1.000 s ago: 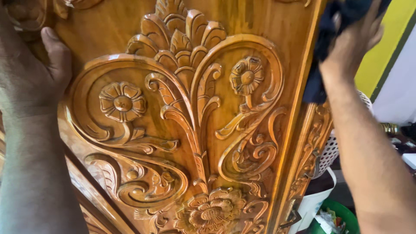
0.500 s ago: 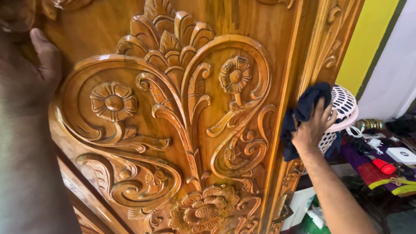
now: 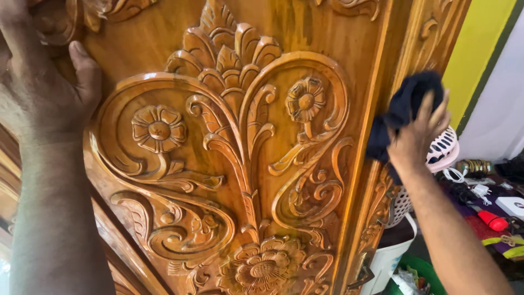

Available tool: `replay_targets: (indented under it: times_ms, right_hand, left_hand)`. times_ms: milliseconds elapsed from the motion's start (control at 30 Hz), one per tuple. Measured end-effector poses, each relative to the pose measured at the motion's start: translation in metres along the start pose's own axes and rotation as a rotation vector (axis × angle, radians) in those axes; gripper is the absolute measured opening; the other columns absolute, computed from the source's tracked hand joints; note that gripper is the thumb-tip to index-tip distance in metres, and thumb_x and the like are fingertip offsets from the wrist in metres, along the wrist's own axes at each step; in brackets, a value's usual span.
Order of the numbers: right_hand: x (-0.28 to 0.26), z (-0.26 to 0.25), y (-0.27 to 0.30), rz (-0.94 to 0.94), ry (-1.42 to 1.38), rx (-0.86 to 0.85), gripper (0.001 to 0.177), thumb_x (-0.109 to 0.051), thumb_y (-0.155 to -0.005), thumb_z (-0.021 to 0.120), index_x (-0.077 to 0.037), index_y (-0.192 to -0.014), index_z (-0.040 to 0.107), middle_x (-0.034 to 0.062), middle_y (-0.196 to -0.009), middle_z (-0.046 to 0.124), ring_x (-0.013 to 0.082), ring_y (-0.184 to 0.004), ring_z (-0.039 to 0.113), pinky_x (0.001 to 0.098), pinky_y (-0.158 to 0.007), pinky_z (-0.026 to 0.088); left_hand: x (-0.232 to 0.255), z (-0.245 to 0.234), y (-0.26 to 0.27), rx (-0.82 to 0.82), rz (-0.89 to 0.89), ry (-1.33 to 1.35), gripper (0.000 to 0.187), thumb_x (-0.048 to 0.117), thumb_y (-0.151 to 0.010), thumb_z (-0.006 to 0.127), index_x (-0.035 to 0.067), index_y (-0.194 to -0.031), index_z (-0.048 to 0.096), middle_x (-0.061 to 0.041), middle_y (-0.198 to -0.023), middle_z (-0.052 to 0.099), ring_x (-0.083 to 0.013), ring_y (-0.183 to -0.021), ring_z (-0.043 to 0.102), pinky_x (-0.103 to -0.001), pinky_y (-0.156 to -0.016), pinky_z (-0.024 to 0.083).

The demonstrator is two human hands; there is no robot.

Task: The person cleans the carved wooden door by wiping down its surface and edges with a cloth.

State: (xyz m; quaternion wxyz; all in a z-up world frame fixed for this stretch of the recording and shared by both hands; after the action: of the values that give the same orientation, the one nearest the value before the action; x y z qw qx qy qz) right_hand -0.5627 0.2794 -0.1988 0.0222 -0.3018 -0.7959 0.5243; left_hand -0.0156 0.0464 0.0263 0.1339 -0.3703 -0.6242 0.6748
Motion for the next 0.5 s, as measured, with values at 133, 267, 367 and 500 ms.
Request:
replay_targets:
  times_ms: [133,267,367,500]
  right_hand:
    - [-0.006,-0.006,-0.058,0.099,-0.157,0.127,0.097,-0.043,-0.106,0.066,0.004,-0.171,0.012,0.0247,-0.169,-0.011,0.0504,-0.162,-0.002,0.0717,-0.13,0.001]
    - [-0.008,-0.023,-0.112,-0.063,-0.027,0.149,0.073,-0.018,-0.107,0.065,-0.002,-0.167,0.027,0.0221,-0.177,-0.001,0.0457,-0.163,-0.002,0.0651,-0.133,0.0]
    - [-0.006,-0.02,-0.143,-0.14,0.095,0.163,0.066,-0.002,-0.097,0.067,-0.01,-0.159,0.044,0.0135,-0.177,0.012,0.0414,-0.163,0.001,0.0649,-0.131,-0.002]
    - [-0.01,-0.013,-0.13,-0.24,0.224,0.252,0.081,0.015,-0.085,0.067,-0.014,-0.158,0.049,0.0053,-0.177,0.016,0.0303,-0.164,0.001,0.0587,-0.134,-0.004]
  left_hand:
    - [-0.014,0.013,0.007,-0.016,-0.005,0.122,0.051,0.002,-0.105,0.055,0.001,-0.152,0.036,-0.019,-0.126,0.059,-0.0348,-0.108,0.064,-0.038,-0.091,0.055]
    - [-0.024,0.022,0.016,-0.02,0.018,0.146,0.045,0.003,-0.11,0.052,0.003,-0.151,0.037,-0.017,-0.128,0.058,-0.033,-0.113,0.064,-0.037,-0.097,0.056]
    - [-0.034,0.03,0.024,-0.017,0.039,0.057,0.038,0.004,-0.113,0.052,-0.001,-0.148,0.041,-0.018,-0.126,0.06,-0.0322,-0.109,0.066,-0.036,-0.095,0.057]
    - [-0.043,0.045,0.03,-0.021,0.007,0.104,0.022,0.006,-0.118,0.048,0.0,-0.139,0.051,-0.015,-0.126,0.066,-0.0283,-0.112,0.07,-0.032,-0.099,0.059]
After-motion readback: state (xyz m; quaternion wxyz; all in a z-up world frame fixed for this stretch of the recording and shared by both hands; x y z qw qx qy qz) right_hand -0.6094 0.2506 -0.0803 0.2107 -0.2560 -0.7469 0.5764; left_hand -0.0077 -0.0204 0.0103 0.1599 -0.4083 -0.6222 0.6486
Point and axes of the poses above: each hand's wrist, its own y-axis away from the middle knuckle, its own z-axis out of the palm, x = y × z, the point moved 2 cm from there along -y, towards the middle knuckle
